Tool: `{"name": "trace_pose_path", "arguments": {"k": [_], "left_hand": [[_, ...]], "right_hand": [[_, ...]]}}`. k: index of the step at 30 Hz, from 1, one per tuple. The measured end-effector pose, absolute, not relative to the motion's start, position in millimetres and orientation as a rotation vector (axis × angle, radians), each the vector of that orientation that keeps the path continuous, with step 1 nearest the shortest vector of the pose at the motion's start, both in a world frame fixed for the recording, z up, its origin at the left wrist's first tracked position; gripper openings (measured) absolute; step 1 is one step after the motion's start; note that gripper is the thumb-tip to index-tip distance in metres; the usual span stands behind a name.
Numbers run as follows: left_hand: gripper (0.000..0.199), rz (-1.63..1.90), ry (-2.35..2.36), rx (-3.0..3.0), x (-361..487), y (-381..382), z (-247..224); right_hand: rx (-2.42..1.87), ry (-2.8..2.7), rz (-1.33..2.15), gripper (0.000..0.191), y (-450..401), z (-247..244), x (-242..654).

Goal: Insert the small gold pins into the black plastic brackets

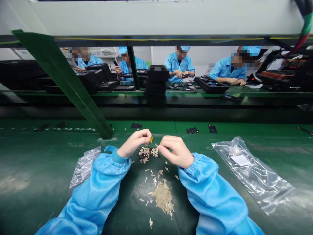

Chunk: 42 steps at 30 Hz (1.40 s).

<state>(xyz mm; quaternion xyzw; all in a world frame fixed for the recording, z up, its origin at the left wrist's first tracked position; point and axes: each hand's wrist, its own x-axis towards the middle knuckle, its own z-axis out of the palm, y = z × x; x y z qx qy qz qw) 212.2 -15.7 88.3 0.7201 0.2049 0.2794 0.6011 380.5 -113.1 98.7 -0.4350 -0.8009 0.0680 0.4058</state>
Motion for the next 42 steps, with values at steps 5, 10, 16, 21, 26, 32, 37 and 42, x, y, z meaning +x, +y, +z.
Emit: {"name": "trace_pose_path", "arguments": {"k": [5, 10, 16, 21, 26, 32, 37, 42], "left_hand": [[0.009, 0.570, 0.447, 1.516, 215.6, -19.8, 87.2], [0.010, 0.508, 0.446, 1.411, 216.6, -25.8, 90.8], [0.011, 0.416, 0.458, 1.348, 216.8, -37.1, 97.8], [0.016, 0.402, 0.584, 1.634, 221.9, -28.0, 89.3], [0.016, 0.587, 0.993, 1.901, 210.9, 50.1, 61.0], [0.031, 0.515, 1.290, 2.177, 192.8, 125.9, 22.4], [0.032, 0.419, 1.265, 2.269, 206.4, 136.1, 5.6], [0.031, 0.572, 1.144, 2.150, 211.9, 130.4, 17.6]], "right_hand": [[-0.923, -2.085, 0.124, 0.016, -116.0, 101.8, 372.8], [-0.861, -2.046, 0.052, 0.024, -116.7, 100.1, 371.5], [-1.063, -1.957, -0.285, 0.015, -113.8, 90.9, 370.9], [-1.103, -1.955, -0.355, 0.013, -110.7, 88.9, 371.8], [-1.169, -1.812, -0.239, 0.014, -107.8, 89.9, 377.5], [-1.164, -1.766, -0.121, 0.013, -105.4, 89.9, 381.1], [-1.164, -1.785, -0.075, 0.012, -106.0, 89.6, 383.7], [-1.179, -1.801, -0.043, 0.012, -106.3, 89.2, 385.3]]}}
